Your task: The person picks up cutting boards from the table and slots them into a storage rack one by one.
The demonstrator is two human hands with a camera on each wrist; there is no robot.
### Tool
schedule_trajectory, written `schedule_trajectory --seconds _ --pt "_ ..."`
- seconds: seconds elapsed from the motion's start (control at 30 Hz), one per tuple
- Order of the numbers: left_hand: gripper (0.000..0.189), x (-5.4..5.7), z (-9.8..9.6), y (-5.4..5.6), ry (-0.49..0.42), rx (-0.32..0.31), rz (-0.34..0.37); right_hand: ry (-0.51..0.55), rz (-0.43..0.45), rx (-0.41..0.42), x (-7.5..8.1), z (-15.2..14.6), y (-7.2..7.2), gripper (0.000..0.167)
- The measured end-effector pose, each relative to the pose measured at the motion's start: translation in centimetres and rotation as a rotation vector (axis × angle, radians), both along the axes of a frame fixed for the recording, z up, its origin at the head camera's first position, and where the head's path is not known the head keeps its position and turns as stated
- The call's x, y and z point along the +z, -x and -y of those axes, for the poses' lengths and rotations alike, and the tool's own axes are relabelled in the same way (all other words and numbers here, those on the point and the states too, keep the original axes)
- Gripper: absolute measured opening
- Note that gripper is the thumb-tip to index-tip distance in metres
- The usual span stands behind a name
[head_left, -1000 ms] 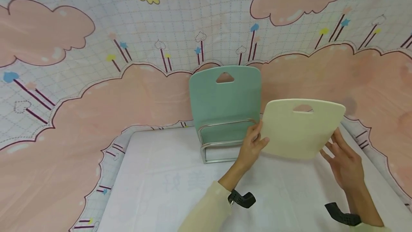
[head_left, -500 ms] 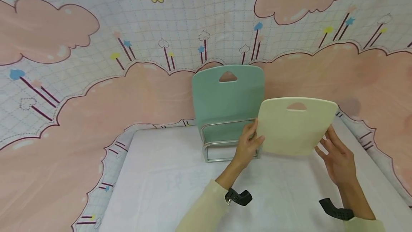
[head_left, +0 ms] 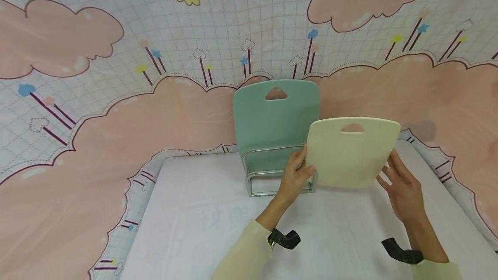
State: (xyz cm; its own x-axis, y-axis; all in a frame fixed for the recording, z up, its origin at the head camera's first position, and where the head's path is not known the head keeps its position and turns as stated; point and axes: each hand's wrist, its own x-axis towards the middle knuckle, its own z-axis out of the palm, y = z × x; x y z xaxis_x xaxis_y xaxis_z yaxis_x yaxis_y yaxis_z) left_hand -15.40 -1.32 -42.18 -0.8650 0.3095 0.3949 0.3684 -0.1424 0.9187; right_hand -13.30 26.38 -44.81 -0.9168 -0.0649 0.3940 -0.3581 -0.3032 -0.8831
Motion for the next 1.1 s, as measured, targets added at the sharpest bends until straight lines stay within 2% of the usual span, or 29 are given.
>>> schedule_trajectory --seconds 0.2,0.43,0.7,0.9,1.1 --pt "0.059 0.1 0.6 0.0 -0.016 0.007 -0.006 -0.029 0.006 -0.008 0.0 0.6 0.2 0.056" --pt "0.061 0.2 1.3 -0.1 0.006 -0.002 -0.018 -0.068 0.021 -0.033 0.0 1.0 0.2 0.057" --pt "0.060 0.4 2.1 -0.2 0.020 0.018 -0.029 -0.064 -0.018 -0.002 -0.2 1.7 0.5 0.056" --pt "0.060 0.6 2.7 -0.2 0.036 0.046 -0.013 -0.073 -0.026 0.019 -0.3 2.3 0.7 0.058" --pt "0.062 0.7 3.5 -0.2 0.052 0.055 0.016 -0.128 -0.011 0.007 -0.1 3.1 0.9 0.061"
